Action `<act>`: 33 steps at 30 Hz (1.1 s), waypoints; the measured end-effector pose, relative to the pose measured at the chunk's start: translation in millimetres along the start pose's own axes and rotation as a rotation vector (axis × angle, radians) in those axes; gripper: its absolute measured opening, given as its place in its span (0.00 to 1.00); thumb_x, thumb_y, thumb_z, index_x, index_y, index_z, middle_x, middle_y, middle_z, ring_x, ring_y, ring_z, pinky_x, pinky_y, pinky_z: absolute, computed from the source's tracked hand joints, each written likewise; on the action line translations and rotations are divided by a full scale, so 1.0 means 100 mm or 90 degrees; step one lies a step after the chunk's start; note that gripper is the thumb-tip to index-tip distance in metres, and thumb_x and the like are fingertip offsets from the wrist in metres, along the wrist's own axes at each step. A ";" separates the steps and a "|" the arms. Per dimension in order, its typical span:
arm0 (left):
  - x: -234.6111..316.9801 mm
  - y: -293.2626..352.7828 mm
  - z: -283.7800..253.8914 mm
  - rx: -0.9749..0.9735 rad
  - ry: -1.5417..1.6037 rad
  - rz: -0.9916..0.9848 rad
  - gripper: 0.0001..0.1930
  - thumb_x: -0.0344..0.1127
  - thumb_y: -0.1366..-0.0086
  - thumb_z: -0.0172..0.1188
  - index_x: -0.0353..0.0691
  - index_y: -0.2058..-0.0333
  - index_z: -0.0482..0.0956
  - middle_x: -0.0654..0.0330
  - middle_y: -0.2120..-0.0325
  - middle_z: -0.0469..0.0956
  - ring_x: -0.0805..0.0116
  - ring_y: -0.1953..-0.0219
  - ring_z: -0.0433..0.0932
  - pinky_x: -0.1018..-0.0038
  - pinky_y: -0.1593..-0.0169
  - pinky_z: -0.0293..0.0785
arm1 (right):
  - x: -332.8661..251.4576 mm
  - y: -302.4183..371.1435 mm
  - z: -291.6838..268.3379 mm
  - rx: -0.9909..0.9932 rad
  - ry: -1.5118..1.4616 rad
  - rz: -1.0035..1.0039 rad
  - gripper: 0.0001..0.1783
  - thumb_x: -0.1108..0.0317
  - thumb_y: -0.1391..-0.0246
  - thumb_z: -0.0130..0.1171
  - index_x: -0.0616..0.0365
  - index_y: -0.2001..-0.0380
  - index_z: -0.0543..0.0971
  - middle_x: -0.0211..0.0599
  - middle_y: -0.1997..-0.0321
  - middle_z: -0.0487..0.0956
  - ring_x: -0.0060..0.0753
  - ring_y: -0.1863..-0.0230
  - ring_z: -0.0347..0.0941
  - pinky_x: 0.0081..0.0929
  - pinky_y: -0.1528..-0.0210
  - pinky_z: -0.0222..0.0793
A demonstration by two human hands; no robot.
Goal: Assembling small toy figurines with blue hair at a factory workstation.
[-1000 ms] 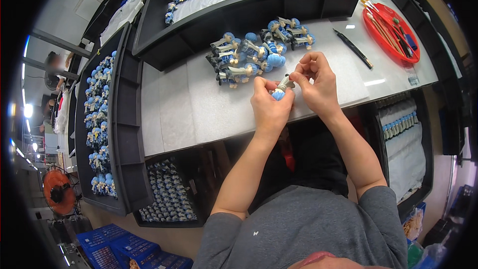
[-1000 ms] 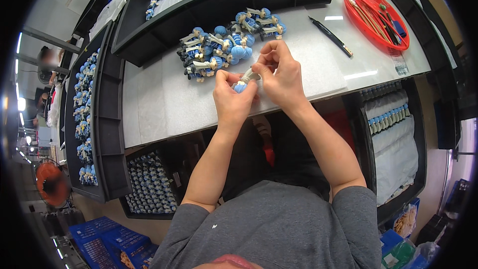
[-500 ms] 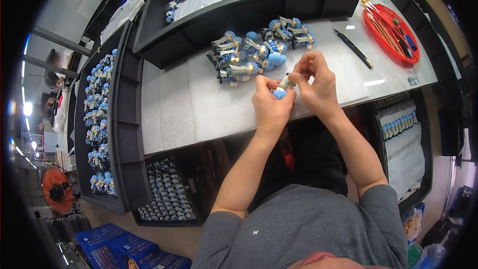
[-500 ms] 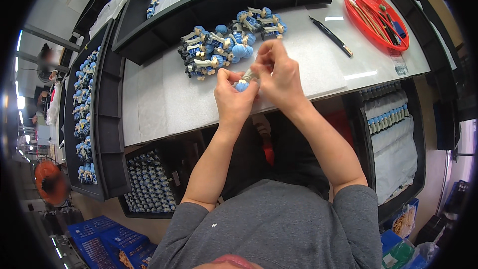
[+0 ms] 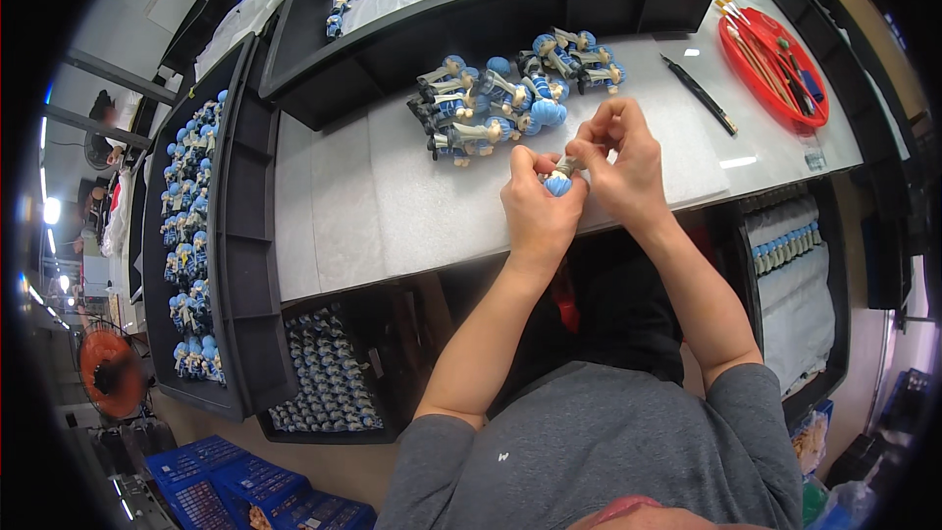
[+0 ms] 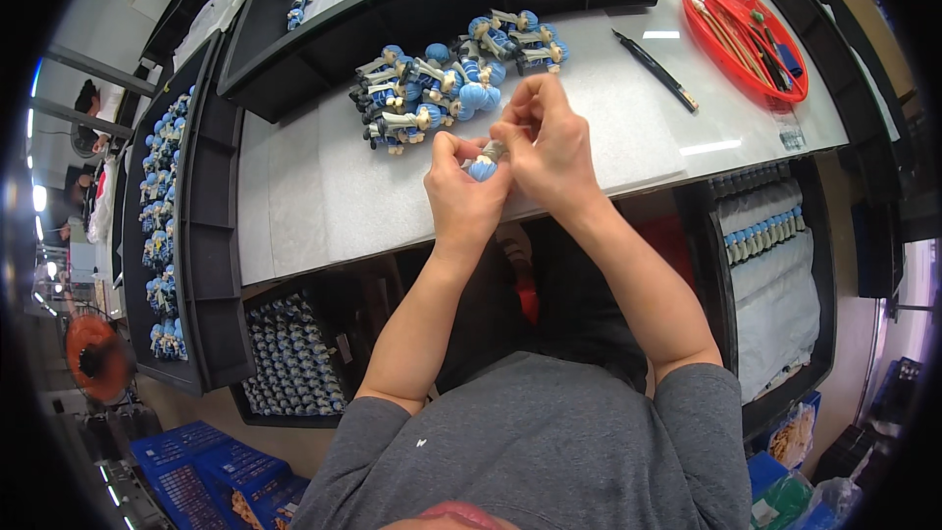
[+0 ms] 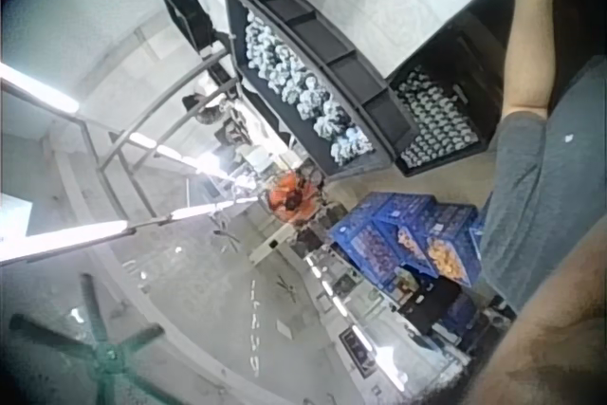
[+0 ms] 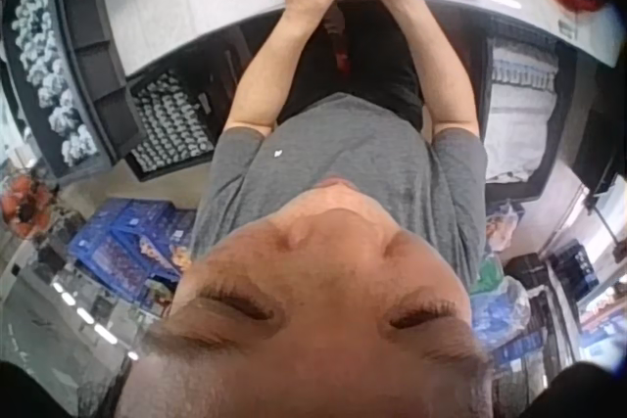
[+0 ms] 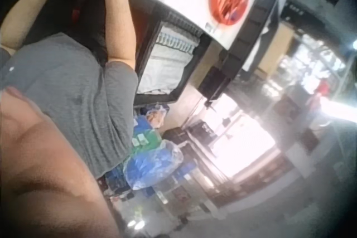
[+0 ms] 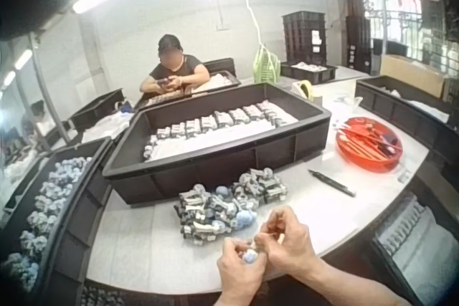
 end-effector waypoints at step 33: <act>-0.01 0.01 -0.01 0.005 -0.020 0.033 0.16 0.28 0.55 0.65 0.35 0.74 0.63 0.49 0.74 0.77 0.64 0.77 0.77 0.71 0.72 0.72 | 0.05 0.06 0.00 -0.031 0.074 -0.022 0.12 0.84 0.57 0.56 0.61 0.72 0.64 0.37 0.79 0.74 0.22 0.76 0.73 0.20 0.72 0.70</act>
Point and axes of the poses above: each hand's wrist, its own y-axis away from the middle knuckle, its own z-axis out of the palm, x = y × z, the point moved 2 cm from there along -y, towards the middle knuckle
